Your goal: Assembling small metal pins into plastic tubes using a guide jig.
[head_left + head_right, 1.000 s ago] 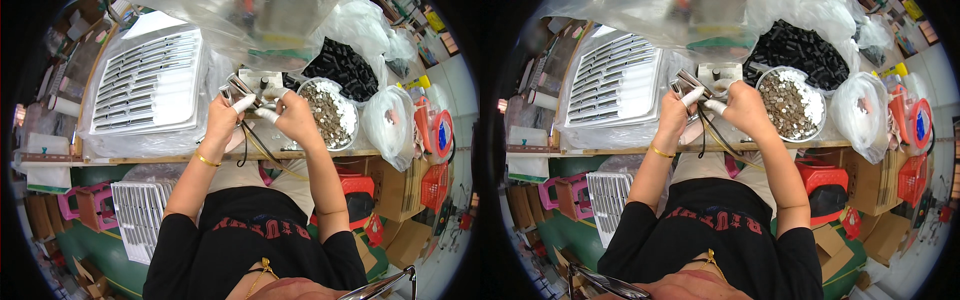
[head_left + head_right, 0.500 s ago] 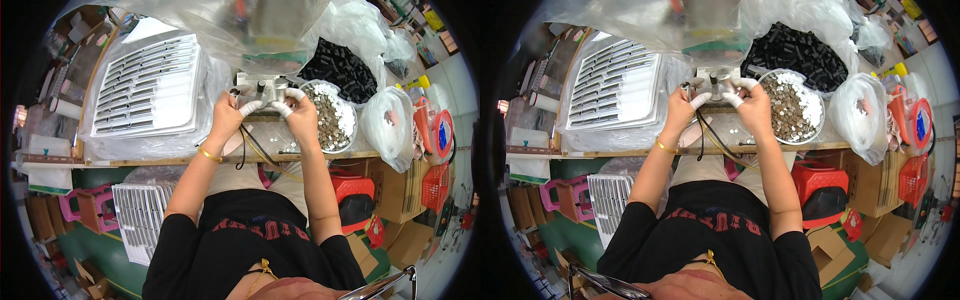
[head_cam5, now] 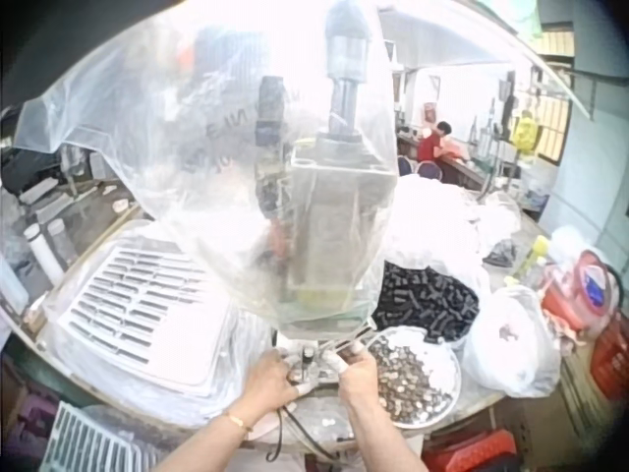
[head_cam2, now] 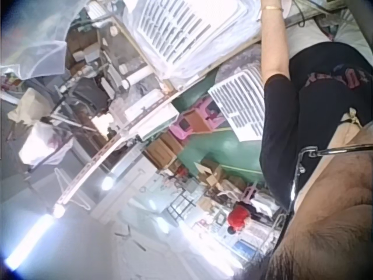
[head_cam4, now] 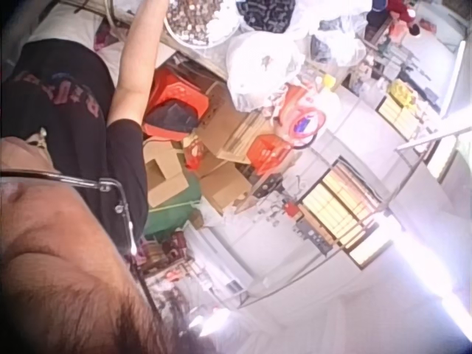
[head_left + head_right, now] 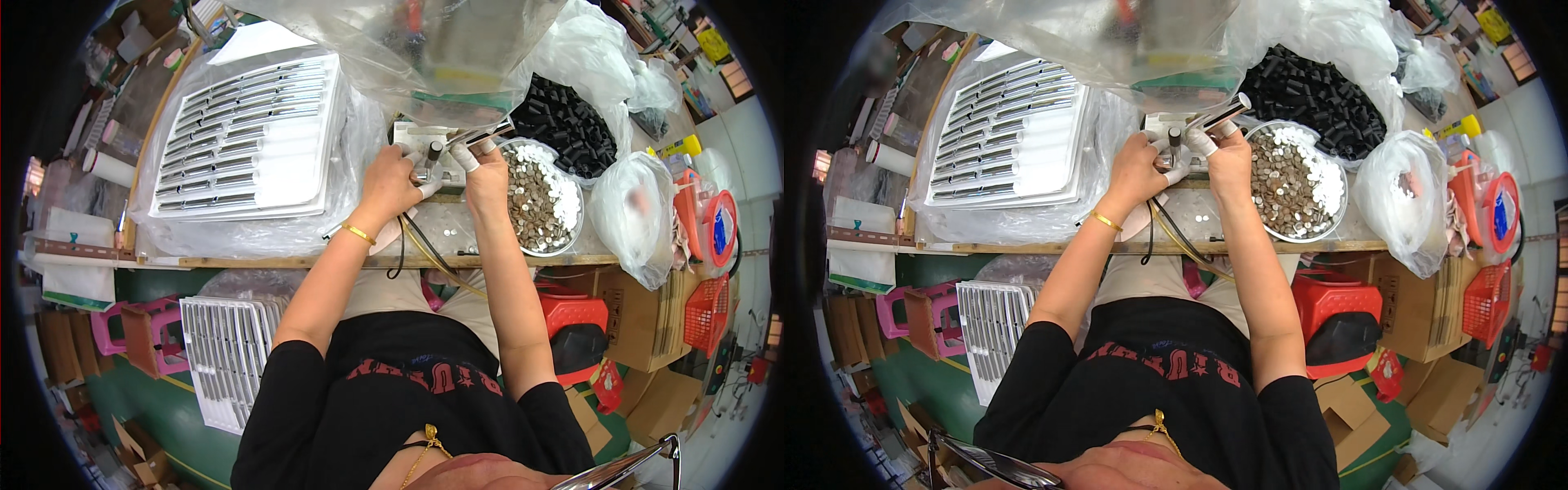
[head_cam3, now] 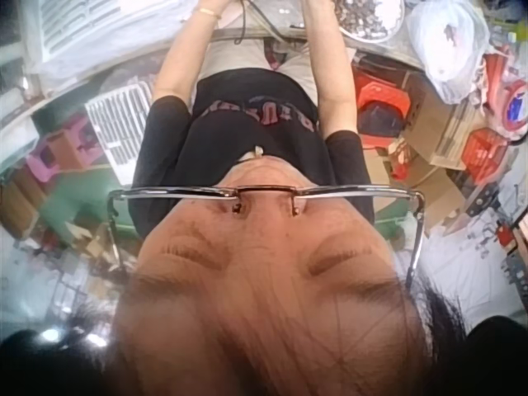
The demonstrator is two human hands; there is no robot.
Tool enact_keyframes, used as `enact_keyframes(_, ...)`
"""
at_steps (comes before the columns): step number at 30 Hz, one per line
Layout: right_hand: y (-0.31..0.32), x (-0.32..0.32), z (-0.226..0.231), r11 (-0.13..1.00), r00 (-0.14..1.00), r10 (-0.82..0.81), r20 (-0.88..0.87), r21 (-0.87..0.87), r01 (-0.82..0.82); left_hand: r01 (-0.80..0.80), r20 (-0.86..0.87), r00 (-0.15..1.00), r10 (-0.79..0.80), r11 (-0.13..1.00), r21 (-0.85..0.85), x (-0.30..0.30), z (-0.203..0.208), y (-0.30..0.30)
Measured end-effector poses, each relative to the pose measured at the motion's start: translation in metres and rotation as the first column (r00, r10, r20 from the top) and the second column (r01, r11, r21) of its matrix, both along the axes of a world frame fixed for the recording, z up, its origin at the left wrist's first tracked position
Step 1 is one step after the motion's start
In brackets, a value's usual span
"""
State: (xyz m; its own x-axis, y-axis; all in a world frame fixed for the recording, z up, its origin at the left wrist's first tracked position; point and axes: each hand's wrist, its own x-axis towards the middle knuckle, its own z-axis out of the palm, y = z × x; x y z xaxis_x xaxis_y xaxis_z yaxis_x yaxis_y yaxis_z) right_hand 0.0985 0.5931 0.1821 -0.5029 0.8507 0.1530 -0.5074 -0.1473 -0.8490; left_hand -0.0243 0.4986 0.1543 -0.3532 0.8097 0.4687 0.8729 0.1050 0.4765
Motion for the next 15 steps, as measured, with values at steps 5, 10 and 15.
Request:
enact_keyframes(5,-0.004,0.005,-0.001,0.999,1.0,0.031,-0.003,0.011,-0.031,0.027,0.014,1.0,-0.027,0.999,-0.045,0.011,0.013,-0.009)
enact_keyframes(10,-0.009,0.009,0.004,0.999,1.0,0.029,0.004,0.039,-0.029,0.021,-0.005,1.0,-0.021,1.0,0.0,0.012,0.009,-0.008)
enact_keyframes(15,-0.012,0.015,0.005,0.989,0.993,-0.121,-0.01,0.087,0.122,0.027,-0.024,0.999,-0.027,1.0,0.002,0.009,0.007,-0.008)
